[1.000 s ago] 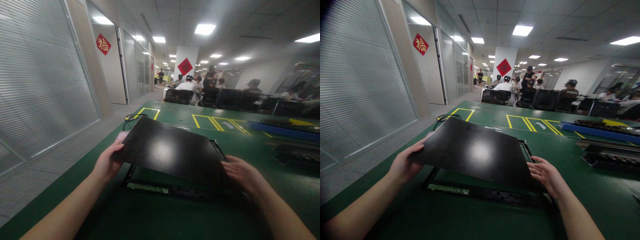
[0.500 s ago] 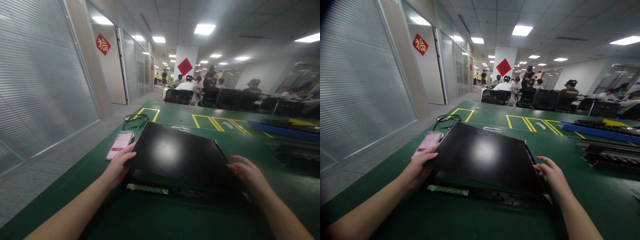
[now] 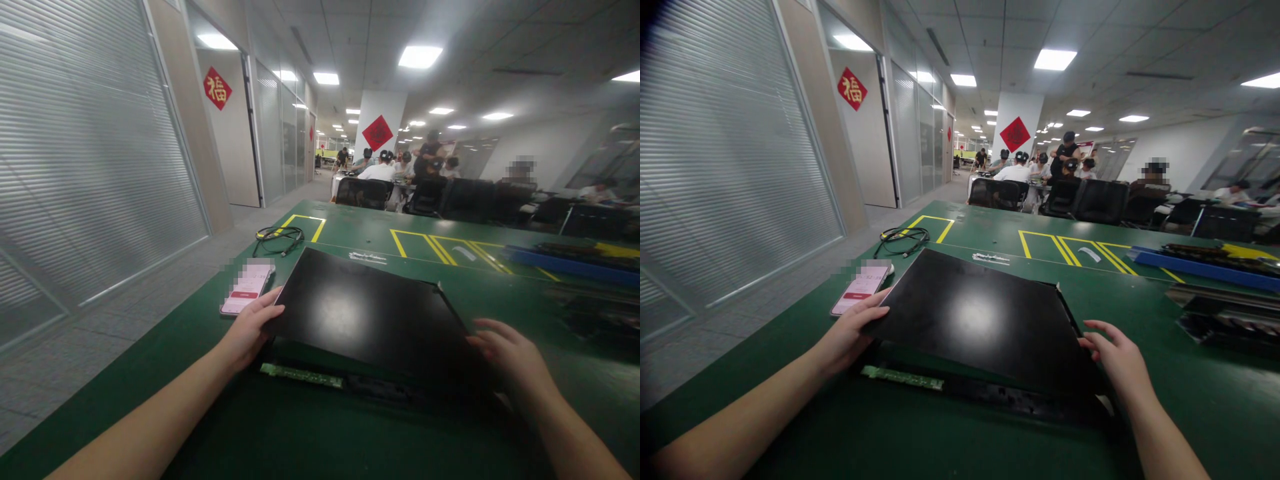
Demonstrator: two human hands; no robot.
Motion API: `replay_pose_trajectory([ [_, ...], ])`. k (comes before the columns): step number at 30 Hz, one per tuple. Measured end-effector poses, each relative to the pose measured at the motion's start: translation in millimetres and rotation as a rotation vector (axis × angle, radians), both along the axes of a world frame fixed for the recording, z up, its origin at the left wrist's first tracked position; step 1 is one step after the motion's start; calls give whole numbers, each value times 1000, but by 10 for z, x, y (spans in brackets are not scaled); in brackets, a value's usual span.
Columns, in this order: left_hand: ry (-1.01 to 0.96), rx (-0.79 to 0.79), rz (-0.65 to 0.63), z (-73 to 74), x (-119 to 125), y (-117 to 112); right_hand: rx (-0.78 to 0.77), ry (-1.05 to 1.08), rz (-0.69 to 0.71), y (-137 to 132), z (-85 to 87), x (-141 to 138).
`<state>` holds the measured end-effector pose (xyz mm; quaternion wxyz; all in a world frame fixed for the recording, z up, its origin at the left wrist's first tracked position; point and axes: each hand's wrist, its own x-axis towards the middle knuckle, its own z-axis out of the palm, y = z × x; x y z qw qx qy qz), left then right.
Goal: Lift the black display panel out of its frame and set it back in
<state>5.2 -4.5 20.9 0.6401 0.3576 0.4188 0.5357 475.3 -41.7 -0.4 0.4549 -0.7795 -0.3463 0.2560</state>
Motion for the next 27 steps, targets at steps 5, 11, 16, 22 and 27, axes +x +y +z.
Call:
replay_pose_trajectory([
  [5, -3, -28, -11, -22, -12, 18, -38, -90, 15, 15, -54, 66],
  [11, -3, -56, -15, -19, -6, 17, -75, -161, 19, 24, -46, 81],
  [16, 9, -69, -16, -1, 5, 0, -85, -245, 18, 28, -10, 54],
  [22, 24, -79, 6, 27, 14, 0, -101, -308, 37, 13, 29, 34],
  [27, 40, -95, -5, 45, 12, 2, -111, -343, 62, 13, 10, 40],
])
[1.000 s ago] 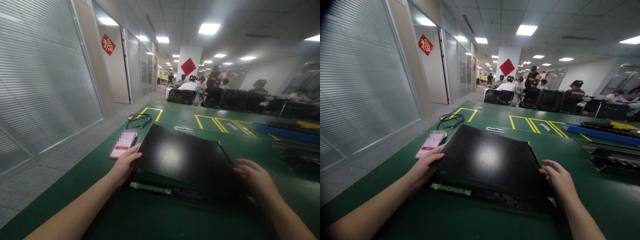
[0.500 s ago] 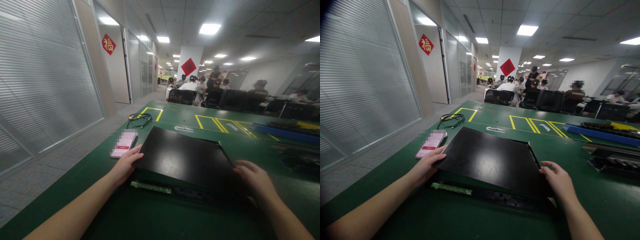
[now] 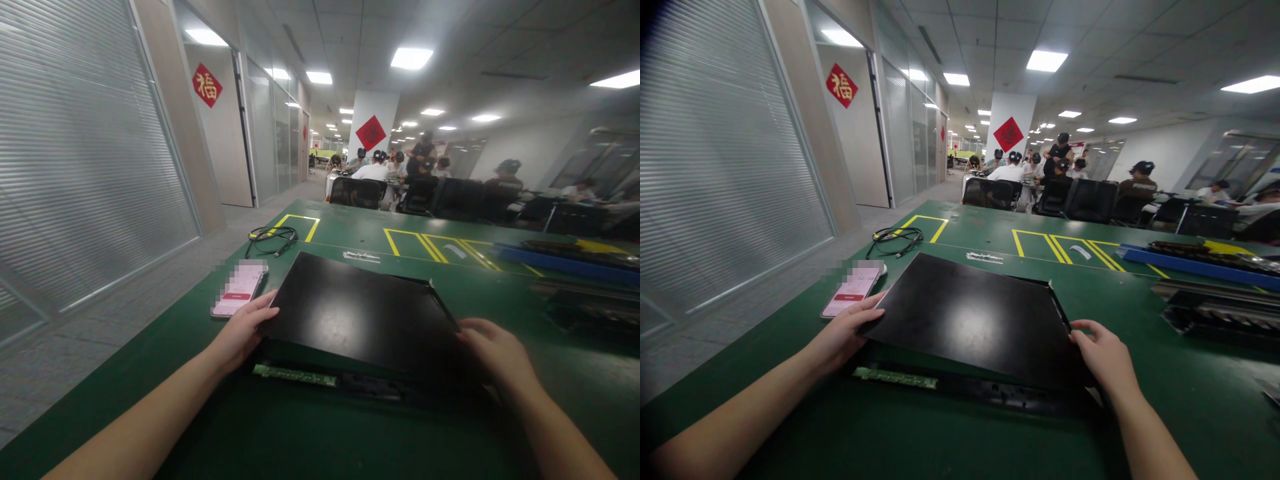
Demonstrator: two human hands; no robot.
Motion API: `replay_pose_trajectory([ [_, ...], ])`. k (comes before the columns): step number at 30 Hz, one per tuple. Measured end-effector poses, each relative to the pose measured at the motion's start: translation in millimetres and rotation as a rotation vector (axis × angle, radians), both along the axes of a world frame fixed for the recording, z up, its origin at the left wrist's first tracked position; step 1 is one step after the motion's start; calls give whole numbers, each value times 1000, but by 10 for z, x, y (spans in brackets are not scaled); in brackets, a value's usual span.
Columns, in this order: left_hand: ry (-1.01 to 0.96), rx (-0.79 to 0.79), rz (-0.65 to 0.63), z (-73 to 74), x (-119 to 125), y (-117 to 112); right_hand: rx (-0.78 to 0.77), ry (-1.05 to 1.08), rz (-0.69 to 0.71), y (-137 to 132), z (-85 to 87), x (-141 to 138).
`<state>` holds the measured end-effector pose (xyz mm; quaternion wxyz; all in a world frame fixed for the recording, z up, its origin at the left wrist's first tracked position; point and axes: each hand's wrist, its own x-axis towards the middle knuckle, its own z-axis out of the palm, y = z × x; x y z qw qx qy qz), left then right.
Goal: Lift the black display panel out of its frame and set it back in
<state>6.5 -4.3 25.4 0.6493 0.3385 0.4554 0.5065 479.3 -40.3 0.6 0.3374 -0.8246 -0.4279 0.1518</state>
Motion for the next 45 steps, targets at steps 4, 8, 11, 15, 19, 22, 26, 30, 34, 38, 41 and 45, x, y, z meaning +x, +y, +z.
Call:
replay_pose_trajectory([
  [4, 25, -4, -12, 15, -1, -7, -5, -11, 2, -7, -22, -7],
  [8, 29, -6, -14, 22, -4, -10, -15, -41, 21, -16, -23, -29],
  [11, 31, -10, -18, 25, -5, -12, -2, -58, 18, -17, -13, -56],
  [15, 41, -6, -33, 17, -7, -16, 21, -70, 7, -15, -12, -84],
  [19, 48, -4, -41, 1, -11, -12, 52, -79, 10, -12, -33, -76],
  [22, 40, -10, -48, -12, -16, 2, 53, -96, 20, -11, -37, -59],
  [26, 16, -8, -36, -34, -24, 20, 2, -104, 39, -18, -9, -60],
  [30, 16, -3, -26, -35, -17, 12, -29, -118, 40, -30, 16, -75],
  [34, 20, -2, -33, -12, -2, -8, -25, -106, 99, -31, 19, -60],
  [38, 16, 2, -29, -6, 1, -12, -40, -104, 147, -21, 34, -40],
  [41, 14, -2, -20, -9, 3, -13, -51, -99, 133, -11, 44, -34],
  [45, 16, -7, -4, -6, 10, -14, -47, -102, 115, -4, 38, -30],
])
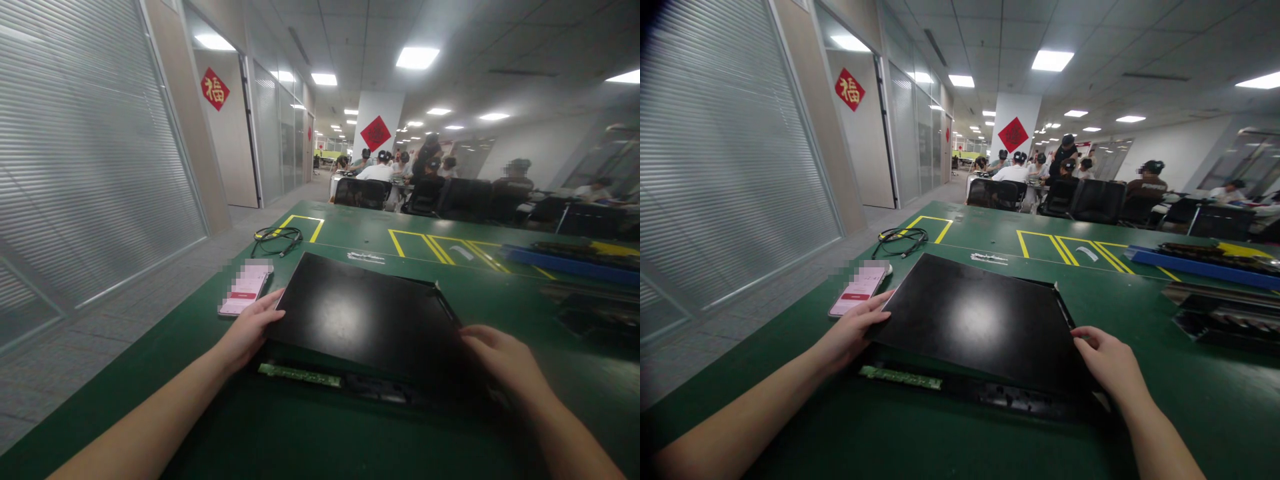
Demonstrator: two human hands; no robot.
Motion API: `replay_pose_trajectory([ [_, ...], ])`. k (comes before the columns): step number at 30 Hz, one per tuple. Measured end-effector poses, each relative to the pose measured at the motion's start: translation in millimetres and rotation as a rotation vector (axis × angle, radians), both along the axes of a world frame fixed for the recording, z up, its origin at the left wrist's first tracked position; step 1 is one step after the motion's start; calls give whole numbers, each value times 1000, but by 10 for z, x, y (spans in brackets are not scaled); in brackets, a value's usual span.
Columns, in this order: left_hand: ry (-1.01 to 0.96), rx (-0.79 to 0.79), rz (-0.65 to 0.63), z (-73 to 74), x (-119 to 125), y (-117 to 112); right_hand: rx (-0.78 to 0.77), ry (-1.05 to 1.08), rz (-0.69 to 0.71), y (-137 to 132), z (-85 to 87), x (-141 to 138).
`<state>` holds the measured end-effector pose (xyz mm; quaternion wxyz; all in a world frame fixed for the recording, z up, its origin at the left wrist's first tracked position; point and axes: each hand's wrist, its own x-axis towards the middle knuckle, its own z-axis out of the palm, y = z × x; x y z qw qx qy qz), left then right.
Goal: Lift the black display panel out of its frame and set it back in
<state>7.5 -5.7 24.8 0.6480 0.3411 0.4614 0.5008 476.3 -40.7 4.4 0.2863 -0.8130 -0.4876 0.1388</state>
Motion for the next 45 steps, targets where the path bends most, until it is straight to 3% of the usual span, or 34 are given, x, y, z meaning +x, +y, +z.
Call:
replay_pose_trajectory([
  [6, 19, 11, 67, -11, 6, 6, -6, 38, -43, 5, -3, 8],
  [11, 57, 100, 12, -82, -59, 33, 23, 39, -29, 3, -28, 37],
  [17, 437, 262, 75, -189, -157, 115, -1, 46, -53, 4, -61, 56],
  [24, 811, 318, -13, -288, -199, 187, -1, 101, -49, 9, -147, 110],
  [36, 1106, 432, -136, -454, -267, 262, -13, 89, -69, -4, -66, 54],
  [45, 1142, 465, -123, -492, -246, 238, -18, 142, -91, -8, -39, 27],
])
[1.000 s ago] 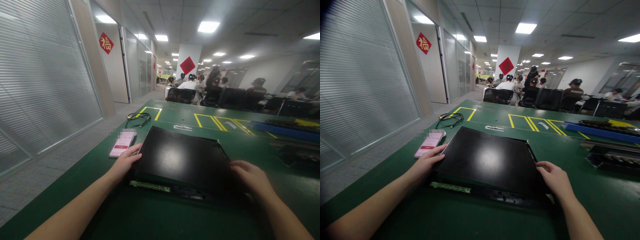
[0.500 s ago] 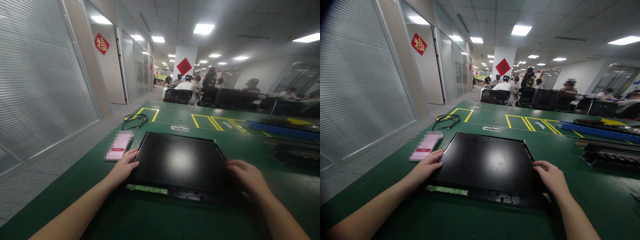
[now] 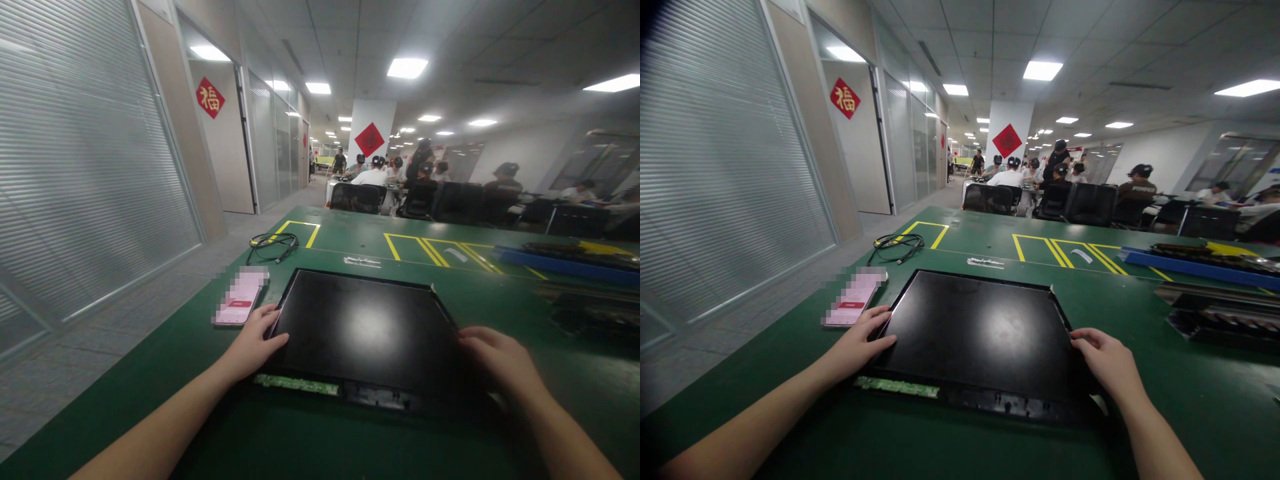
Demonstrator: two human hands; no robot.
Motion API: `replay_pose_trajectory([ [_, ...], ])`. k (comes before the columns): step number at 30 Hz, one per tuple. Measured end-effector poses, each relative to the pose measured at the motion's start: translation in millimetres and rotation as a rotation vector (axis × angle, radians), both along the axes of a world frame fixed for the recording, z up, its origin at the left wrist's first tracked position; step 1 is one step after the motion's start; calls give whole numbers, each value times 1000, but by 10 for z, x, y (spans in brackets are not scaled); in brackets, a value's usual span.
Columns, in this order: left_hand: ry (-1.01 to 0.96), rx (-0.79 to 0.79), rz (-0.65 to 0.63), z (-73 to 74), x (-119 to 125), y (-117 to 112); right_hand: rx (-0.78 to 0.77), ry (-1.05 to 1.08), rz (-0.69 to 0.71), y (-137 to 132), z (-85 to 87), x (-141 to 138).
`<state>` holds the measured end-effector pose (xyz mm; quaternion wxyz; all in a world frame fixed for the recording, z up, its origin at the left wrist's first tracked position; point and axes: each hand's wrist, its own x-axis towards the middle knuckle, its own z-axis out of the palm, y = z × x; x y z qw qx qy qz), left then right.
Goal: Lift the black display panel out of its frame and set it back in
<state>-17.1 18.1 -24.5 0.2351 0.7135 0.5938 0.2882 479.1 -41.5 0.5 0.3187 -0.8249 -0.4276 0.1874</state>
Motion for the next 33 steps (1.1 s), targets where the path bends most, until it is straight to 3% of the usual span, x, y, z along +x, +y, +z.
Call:
replay_pose_trajectory([
  [11, 13, -1, -7, 24, 37, -39, 6, -22, 9, 20, -88, 69],
  [20, -3, 6, -28, 18, 31, -56, -7, -90, 29, 16, -42, 46],
  [33, 184, -30, -259, 395, -117, -150, 32, -132, 55, 10, -59, 54],
])
